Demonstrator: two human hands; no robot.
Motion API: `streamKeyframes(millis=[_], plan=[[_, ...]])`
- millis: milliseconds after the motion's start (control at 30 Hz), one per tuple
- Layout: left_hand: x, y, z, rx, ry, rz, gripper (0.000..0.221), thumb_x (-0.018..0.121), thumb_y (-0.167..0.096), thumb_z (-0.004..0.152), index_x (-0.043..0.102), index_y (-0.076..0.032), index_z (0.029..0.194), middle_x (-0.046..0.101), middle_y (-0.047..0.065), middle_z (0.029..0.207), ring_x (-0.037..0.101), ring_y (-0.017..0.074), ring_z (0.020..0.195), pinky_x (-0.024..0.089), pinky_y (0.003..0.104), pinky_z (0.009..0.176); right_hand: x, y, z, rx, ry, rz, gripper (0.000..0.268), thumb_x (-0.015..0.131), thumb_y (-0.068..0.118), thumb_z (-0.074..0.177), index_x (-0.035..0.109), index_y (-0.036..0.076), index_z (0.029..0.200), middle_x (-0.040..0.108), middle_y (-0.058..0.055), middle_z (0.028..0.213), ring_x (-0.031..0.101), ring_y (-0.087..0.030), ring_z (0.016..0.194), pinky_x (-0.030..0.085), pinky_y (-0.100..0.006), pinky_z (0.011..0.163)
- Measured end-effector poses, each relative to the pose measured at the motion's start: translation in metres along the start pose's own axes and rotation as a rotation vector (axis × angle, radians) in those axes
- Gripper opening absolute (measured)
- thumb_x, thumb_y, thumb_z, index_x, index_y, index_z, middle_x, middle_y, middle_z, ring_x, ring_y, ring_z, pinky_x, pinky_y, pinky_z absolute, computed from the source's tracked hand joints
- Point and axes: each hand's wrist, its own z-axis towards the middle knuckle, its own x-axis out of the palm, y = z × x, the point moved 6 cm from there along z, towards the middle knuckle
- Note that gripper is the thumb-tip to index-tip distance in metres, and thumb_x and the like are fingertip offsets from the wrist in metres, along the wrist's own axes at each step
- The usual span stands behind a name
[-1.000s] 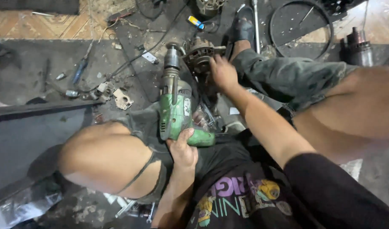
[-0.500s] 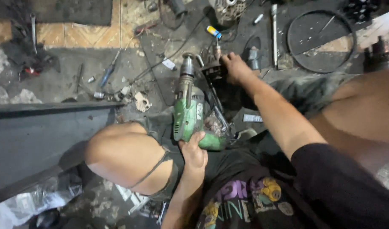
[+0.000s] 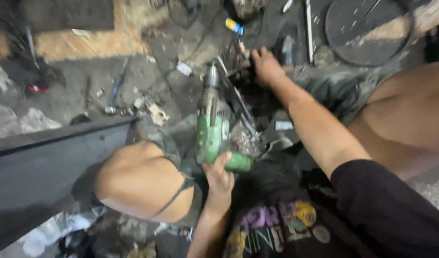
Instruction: Using a power drill to grind or clean the shaft of a metal rotor assembly on a workshop floor.
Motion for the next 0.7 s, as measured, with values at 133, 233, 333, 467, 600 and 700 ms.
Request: streamKeyframes(millis=[133, 233, 333, 467, 600, 700], plan=[[0.019, 0.04, 0.007, -0.578, -0.086, -0.75, 0.036, 0.056, 0.01, 0.078, 0.066, 0.0, 0.111, 0.07, 0.012, 0.105, 0.065, 0.022, 0.091, 0.05, 0.032, 0.085, 0.035, -0.028, 0.045, -0.037, -0.156, -0.105, 0.071, 0.08, 0.003, 0.063, 0.048, 0.004, 0.126, 0.052, -0.027, 0.121, 0.06, -0.05, 0.097, 0.056, -0.058, 0.081], [0.016, -0.013, 0.078, -0.507, -0.056, -0.754, 0.049, 0.051, 0.013, 0.074, 0.062, 0.004, 0.121, 0.071, 0.016, 0.105, 0.068, 0.0258, 0.091, 0.053, 0.034, 0.088, 0.023, -0.039, 0.059, -0.064, -0.059, -0.154, 0.076, 0.084, 0.009, 0.059, 0.05, 0.002, 0.126, 0.056, -0.029, 0.117, 0.064, -0.05, 0.091, 0.057, -0.056, 0.079], [0.006, -0.044, 0.098, -0.781, -0.183, -1.27, 0.058, 0.055, 0.007, 0.073, 0.055, 0.009, 0.131, 0.072, 0.02, 0.102, 0.071, 0.0276, 0.088, 0.056, 0.034, 0.083, 0.019, -0.034, 0.051, -0.102, 0.02, -0.151, 0.077, 0.087, 0.009, 0.059, 0.053, 0.005, 0.128, 0.059, -0.024, 0.116, 0.067, -0.048, 0.092, 0.058, -0.055, 0.078], [0.002, -0.063, 0.096, -0.631, -0.142, -1.311, 0.057, 0.055, 0.012, 0.076, 0.054, 0.011, 0.133, 0.071, 0.021, 0.106, 0.07, 0.028, 0.091, 0.058, 0.035, 0.083, 0.017, -0.033, 0.044, -0.235, -0.116, -0.077, 0.062, 0.082, 0.018, 0.064, 0.056, 0.003, 0.119, 0.065, -0.021, 0.111, 0.067, -0.047, 0.09, 0.056, -0.053, 0.078], [-0.008, -0.077, 0.072, -0.752, -0.322, -1.005, 0.046, 0.079, 0.01, 0.06, 0.074, 0.004, 0.105, 0.076, 0.016, 0.09, 0.073, 0.0213, 0.081, 0.061, 0.039, 0.063, 0.047, -0.045, 0.043, -0.172, -0.137, -0.119, 0.067, 0.084, 0.022, 0.073, 0.06, -0.007, 0.129, 0.067, -0.029, 0.116, 0.071, -0.049, 0.102, 0.061, -0.053, 0.086], [-0.006, -0.062, 0.046, -0.818, -0.286, -0.976, 0.042, 0.082, 0.005, 0.062, 0.077, 0.001, 0.103, 0.077, 0.014, 0.091, 0.073, 0.021, 0.083, 0.061, 0.039, 0.067, 0.051, -0.067, 0.037, -0.046, -0.154, 0.031, 0.051, 0.072, 0.018, 0.09, 0.058, -0.011, 0.13, 0.065, -0.032, 0.124, 0.07, -0.05, 0.106, 0.058, -0.055, 0.089]])
